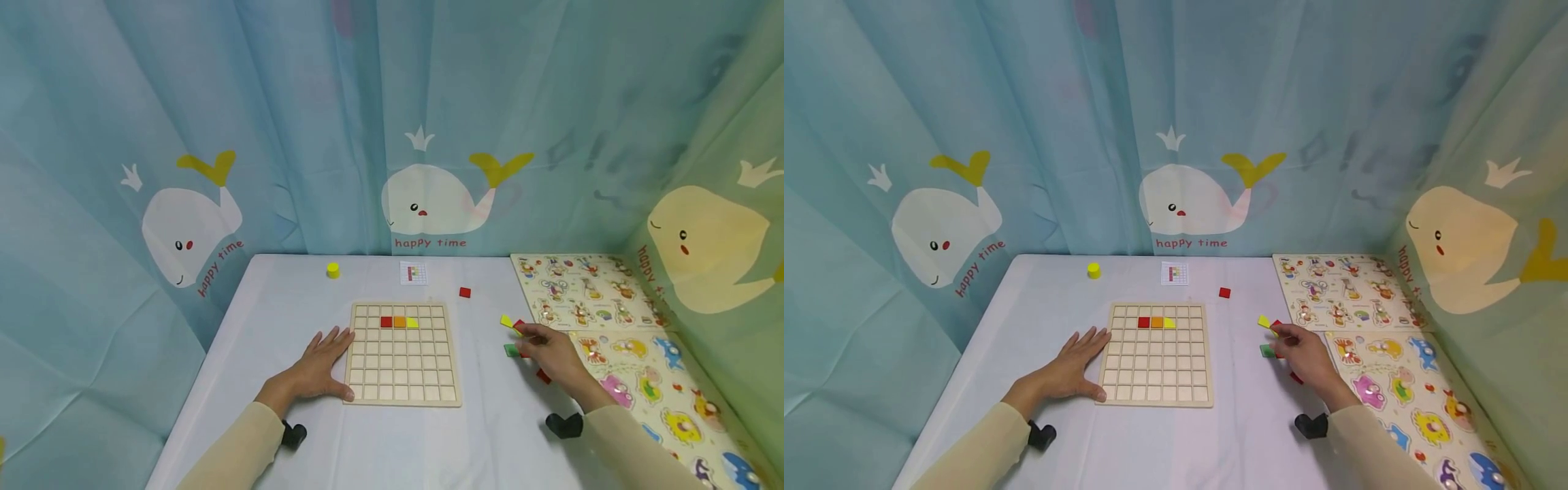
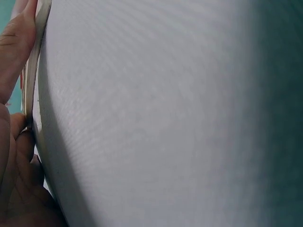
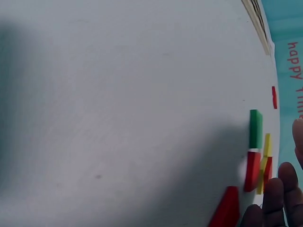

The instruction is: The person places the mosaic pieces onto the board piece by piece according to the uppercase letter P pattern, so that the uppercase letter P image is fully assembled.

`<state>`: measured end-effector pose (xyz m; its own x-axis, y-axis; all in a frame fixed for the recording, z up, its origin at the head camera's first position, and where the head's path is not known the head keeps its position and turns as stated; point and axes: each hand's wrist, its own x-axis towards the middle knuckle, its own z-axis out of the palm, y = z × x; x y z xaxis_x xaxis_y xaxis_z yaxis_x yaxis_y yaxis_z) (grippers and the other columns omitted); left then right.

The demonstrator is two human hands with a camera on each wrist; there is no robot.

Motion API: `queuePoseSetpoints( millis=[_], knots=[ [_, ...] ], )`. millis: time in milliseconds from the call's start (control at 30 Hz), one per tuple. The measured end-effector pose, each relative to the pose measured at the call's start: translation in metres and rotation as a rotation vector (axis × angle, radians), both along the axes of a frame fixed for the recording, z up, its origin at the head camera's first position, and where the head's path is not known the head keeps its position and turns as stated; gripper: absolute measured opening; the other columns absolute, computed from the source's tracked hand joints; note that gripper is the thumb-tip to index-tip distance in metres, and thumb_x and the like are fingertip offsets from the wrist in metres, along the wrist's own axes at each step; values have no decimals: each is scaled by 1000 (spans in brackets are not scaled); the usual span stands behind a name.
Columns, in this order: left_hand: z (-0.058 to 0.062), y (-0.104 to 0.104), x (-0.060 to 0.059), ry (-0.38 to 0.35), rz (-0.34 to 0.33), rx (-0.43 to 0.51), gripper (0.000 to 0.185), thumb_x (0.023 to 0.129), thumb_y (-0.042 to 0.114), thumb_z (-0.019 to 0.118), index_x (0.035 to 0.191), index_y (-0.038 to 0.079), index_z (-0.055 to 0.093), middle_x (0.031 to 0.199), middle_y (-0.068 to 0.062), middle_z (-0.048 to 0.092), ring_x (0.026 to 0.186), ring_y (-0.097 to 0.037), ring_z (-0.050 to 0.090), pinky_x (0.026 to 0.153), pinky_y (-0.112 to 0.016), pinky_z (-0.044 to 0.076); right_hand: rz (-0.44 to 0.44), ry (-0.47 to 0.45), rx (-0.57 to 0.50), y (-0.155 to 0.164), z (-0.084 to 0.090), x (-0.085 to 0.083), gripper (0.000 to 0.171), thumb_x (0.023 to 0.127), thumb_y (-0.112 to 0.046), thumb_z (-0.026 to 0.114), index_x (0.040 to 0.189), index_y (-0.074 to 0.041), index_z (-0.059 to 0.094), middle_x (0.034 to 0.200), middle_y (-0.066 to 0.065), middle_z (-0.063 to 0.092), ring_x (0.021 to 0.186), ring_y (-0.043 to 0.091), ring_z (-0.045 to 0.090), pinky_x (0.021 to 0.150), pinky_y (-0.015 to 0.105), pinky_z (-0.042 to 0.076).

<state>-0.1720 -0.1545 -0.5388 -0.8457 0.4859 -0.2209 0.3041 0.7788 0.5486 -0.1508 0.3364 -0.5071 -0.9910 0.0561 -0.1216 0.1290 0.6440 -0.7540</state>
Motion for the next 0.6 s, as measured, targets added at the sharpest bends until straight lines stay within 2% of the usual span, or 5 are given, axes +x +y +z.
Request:
queuePoseSetpoints(
  millis=[267, 433, 600],
  knots=[
    [-1, -1, 0, 3, -4, 10, 131, 67, 56, 94, 169, 13, 25, 177, -5, 20, 166, -27, 6, 135, -50, -5, 52, 1, -3, 3, -6, 2, 43, 100, -16, 73, 139, -1, 64, 129, 24, 67, 98, 19, 64, 64, 27, 57],
    [0, -1, 0, 3, -4, 8, 131, 67, 56, 94, 169, 13, 25, 177, -5, 21, 166, -27, 6, 136, -50, -4, -20, 22, 62, 8, -5, -4, 45, 102, -19, 70, 142, 0, 61, 136, 27, 62, 105, 29, 65, 70, 24, 54],
    [-1, 0, 0, -1, 0, 0, 131, 68, 56, 94, 169, 14, 24, 177, -4, 20, 166, -26, 5, 136, -48, -5, -91, -11, 119, 5, -8, -12, 55, 102, -21, 68, 151, -1, 53, 134, 27, 61, 113, 38, 62, 73, 24, 53]
  ],
)
